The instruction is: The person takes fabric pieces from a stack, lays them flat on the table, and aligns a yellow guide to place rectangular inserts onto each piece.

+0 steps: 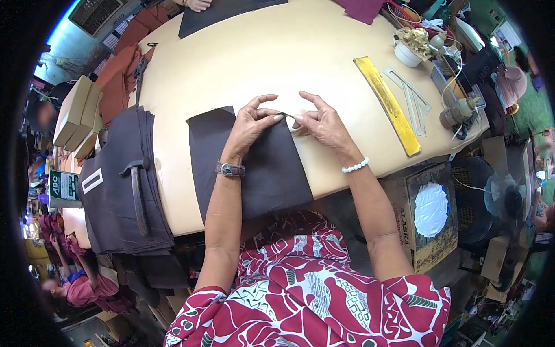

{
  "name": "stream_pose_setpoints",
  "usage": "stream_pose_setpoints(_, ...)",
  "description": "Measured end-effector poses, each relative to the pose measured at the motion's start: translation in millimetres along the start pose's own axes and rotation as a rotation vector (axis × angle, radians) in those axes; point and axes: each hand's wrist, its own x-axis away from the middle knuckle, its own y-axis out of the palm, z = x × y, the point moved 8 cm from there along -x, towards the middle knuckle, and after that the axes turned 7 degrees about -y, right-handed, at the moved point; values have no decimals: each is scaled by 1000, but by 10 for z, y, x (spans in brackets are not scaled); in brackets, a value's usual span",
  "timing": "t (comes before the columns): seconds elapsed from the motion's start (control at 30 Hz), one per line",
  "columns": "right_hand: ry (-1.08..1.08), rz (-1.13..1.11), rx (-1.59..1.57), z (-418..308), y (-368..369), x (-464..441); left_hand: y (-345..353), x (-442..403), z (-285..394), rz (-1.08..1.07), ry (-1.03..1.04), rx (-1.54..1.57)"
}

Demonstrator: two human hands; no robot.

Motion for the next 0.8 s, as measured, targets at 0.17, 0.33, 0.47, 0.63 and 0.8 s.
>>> stream_pose_setpoints(0.17, -28, 57, 15, 61, -108, -14, 7, 29, 52, 16, 1, -41)
stream_pose_setpoints(0.33, -142, 464, 235, 33, -673, 69, 5, 4, 5, 4, -1, -76)
stream_pose_setpoints(0.47, -214, 750, 938, -280, -1313, 245, 37, 28, 21, -4, -6, -102)
stream_pose_setpoints(0.63, -107, 815, 1254, -322, -1829, 229, 36, 6, -35, -41, -8, -70)
stream_pose_setpoints(0.8, -338, 877, 1496, -445, -1617, 344, 74, 21, 27, -16, 48, -165)
